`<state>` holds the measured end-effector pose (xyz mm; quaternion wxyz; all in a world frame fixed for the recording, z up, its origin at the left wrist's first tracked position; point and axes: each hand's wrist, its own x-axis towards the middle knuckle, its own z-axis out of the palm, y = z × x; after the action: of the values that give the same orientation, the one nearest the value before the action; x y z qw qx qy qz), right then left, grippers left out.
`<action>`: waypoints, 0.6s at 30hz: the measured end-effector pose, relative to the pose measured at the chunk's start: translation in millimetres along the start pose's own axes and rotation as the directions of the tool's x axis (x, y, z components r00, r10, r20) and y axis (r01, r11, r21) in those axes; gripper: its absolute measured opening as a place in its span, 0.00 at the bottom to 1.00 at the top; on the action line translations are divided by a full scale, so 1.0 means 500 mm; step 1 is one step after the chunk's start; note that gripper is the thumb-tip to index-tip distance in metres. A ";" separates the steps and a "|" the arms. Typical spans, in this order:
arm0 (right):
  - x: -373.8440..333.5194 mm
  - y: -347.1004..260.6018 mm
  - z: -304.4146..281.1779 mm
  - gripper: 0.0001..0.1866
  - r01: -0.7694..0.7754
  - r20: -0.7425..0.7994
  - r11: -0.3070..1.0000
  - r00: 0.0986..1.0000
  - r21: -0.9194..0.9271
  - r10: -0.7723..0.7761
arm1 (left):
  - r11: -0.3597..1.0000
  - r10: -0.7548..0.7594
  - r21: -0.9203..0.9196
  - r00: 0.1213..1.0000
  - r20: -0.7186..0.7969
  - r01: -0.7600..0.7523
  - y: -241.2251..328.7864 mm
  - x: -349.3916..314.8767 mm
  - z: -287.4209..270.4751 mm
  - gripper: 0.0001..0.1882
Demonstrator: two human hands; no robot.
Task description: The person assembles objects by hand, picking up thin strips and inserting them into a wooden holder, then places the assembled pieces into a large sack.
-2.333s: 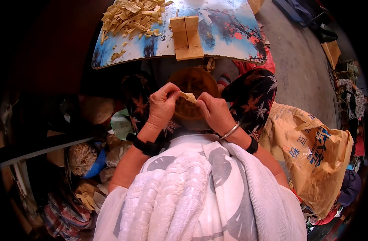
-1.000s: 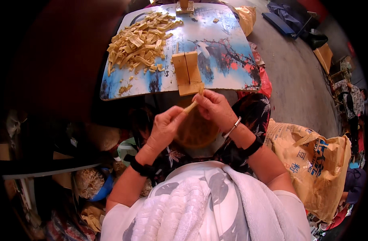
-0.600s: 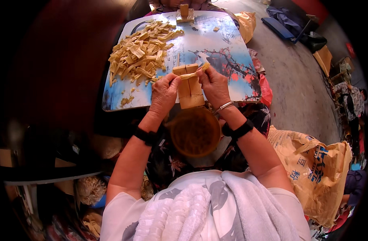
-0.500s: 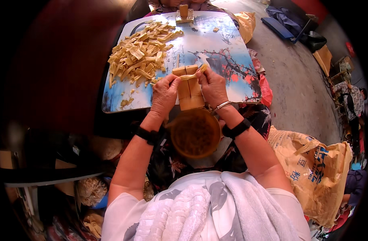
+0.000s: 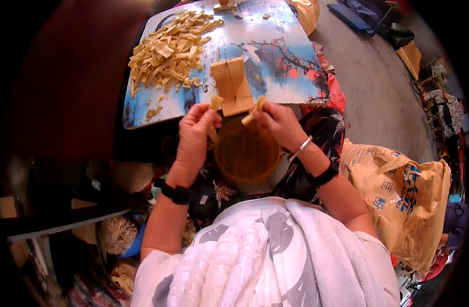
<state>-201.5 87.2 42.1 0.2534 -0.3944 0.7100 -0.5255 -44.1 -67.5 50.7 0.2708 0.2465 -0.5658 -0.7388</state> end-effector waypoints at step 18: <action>-0.200 -0.031 0.098 0.09 0.395 0.150 0.918 0.906 0.027 -0.395 | 0.699 -0.594 -0.316 0.767 0.243 0.641 -0.117 -0.162 0.022 0.13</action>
<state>-103.0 141.2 35.7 0.1946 -0.5694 0.5950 -0.5329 0.8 7.9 1.2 0.0141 0.3188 -0.3109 -0.8953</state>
